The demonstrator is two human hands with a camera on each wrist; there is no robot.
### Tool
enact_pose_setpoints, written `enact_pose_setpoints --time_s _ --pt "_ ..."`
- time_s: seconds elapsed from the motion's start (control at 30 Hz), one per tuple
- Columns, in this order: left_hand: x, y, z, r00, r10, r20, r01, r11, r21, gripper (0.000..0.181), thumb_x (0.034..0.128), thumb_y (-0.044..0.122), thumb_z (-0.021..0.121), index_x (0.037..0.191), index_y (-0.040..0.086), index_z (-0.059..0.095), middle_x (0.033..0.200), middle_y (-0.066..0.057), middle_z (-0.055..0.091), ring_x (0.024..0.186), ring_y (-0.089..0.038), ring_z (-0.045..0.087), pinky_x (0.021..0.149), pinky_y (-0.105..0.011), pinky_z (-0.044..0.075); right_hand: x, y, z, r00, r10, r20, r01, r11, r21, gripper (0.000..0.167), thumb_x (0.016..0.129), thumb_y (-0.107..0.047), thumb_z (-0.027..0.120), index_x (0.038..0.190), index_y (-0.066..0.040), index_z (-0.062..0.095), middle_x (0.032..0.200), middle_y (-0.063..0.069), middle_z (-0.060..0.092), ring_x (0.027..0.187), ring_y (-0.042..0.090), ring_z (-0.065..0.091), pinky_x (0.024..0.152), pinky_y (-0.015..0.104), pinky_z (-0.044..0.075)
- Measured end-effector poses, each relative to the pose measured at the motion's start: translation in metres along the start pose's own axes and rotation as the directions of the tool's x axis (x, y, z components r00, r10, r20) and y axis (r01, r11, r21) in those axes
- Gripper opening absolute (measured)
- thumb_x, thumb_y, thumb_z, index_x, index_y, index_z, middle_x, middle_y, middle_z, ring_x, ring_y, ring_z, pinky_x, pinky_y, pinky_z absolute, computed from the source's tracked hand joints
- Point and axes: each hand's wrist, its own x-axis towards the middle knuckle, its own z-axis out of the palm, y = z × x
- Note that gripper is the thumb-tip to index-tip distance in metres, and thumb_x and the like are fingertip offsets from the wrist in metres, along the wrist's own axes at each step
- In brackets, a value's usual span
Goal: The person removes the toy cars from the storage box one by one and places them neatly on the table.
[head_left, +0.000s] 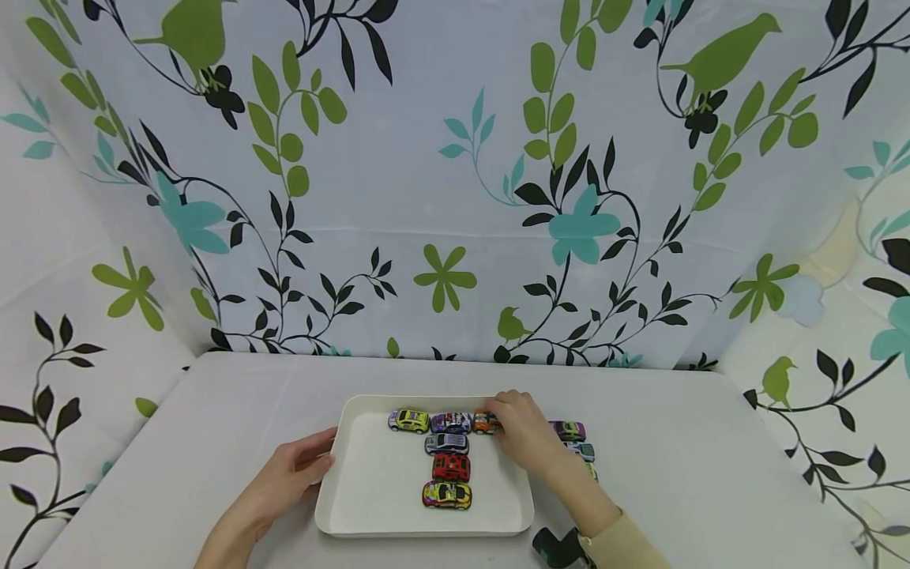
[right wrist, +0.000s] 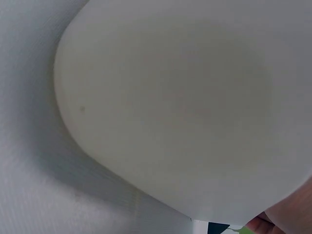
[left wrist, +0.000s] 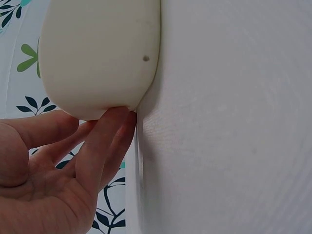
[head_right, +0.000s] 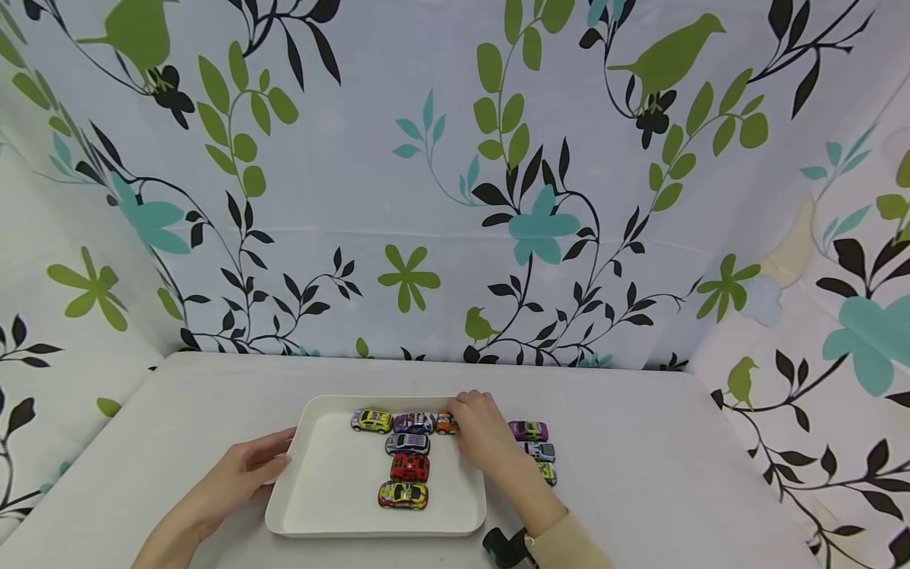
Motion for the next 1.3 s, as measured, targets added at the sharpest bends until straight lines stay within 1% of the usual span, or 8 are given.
enact_pose_setpoints --time_s 0.37,0.47,0.6,0.7,0.93,1.03,1.13,1.3 --pt "-0.001 0.002 0.002 1.0 -0.01 -0.014 0.01 1.0 0.016 0.051 0.1014 0.006 0.055 0.149 -0.004 0.04 0.149 -0.031 0.044 0.125 -0.039 0.057 0.088 -0.045 0.059 -0.002 0.003 0.001 0.999 -0.028 0.02 0.028 0.999 -0.034 0.03 0.077 0.006 0.08 0.104 -0.004 0.072 0.102 0.008 0.073 0.093 0.024 0.064 0.087 0.044 0.053" --pt "0.0 0.002 0.002 1.0 -0.007 -0.014 0.008 1.0 0.015 0.051 0.1015 0.007 0.055 0.149 -0.004 0.04 0.148 -0.031 0.044 0.125 -0.039 0.057 0.088 -0.045 0.059 -0.003 0.003 -0.002 0.999 -0.018 0.042 0.019 1.0 -0.025 0.03 0.078 0.004 0.08 0.106 -0.005 0.073 0.104 0.008 0.074 0.095 0.023 0.063 0.089 0.044 0.053" --pt "0.0 0.001 0.001 1.0 -0.006 -0.009 0.006 1.0 0.007 0.052 0.1017 0.007 0.055 0.149 -0.005 0.039 0.148 -0.031 0.044 0.125 -0.039 0.058 0.088 -0.045 0.059 -0.004 0.003 -0.005 0.998 -0.003 0.069 0.003 1.0 -0.006 0.03 0.08 0.003 0.079 0.108 -0.003 0.072 0.108 0.009 0.073 0.099 0.025 0.063 0.091 0.045 0.052" --pt "0.0 0.001 0.001 1.0 -0.013 -0.011 0.013 1.0 0.0 0.051 0.1016 0.007 0.055 0.149 -0.004 0.04 0.149 -0.031 0.044 0.125 -0.039 0.058 0.088 -0.044 0.06 -0.006 0.003 -0.009 0.997 0.001 0.071 0.0 1.0 -0.006 0.03 0.08 0.001 0.079 0.108 -0.003 0.072 0.109 0.009 0.072 0.1 0.025 0.064 0.091 0.044 0.053" --pt "0.0 0.0 -0.001 1.0 -0.007 0.013 0.007 1.0 -0.003 0.052 0.102 0.008 0.055 0.15 -0.004 0.038 0.15 -0.031 0.041 0.127 -0.04 0.056 0.089 -0.045 0.059 -0.009 0.001 -0.022 0.999 -0.02 0.042 0.019 0.999 0.04 0.031 0.078 0.0 0.082 0.107 -0.005 0.073 0.107 0.006 0.074 0.099 0.023 0.065 0.09 0.043 0.054" --pt "0.0 0.0 -0.001 1.0 -0.009 0.012 0.009 1.0 -0.001 0.052 0.1018 0.008 0.055 0.15 -0.004 0.039 0.15 -0.031 0.041 0.127 -0.04 0.056 0.089 -0.045 0.059 -0.012 0.002 -0.026 0.999 -0.024 0.027 0.023 0.999 0.031 0.031 0.077 -0.003 0.083 0.107 -0.007 0.074 0.108 0.005 0.074 0.099 0.021 0.065 0.089 0.041 0.055" --pt "0.0 0.0 -0.001 1.0 -0.008 0.015 0.008 1.0 -0.005 0.052 0.1017 0.008 0.055 0.15 -0.004 0.039 0.15 -0.031 0.042 0.127 -0.04 0.056 0.089 -0.045 0.059 -0.014 0.003 -0.03 1.0 -0.026 -0.003 0.026 0.999 0.026 0.032 0.076 -0.003 0.084 0.106 -0.008 0.074 0.107 0.004 0.074 0.099 0.021 0.065 0.088 0.04 0.055" --pt "0.0 0.0 -0.002 1.0 0.0 0.022 0.0 1.0 -0.007 0.053 0.102 0.01 0.055 0.15 -0.004 0.039 0.15 -0.031 0.041 0.128 -0.04 0.055 0.09 -0.046 0.058 -0.016 0.004 -0.04 0.999 -0.023 -0.035 0.024 0.999 0.028 0.034 0.077 -0.004 0.084 0.109 -0.007 0.074 0.107 0.004 0.073 0.099 0.021 0.065 0.089 0.04 0.055"
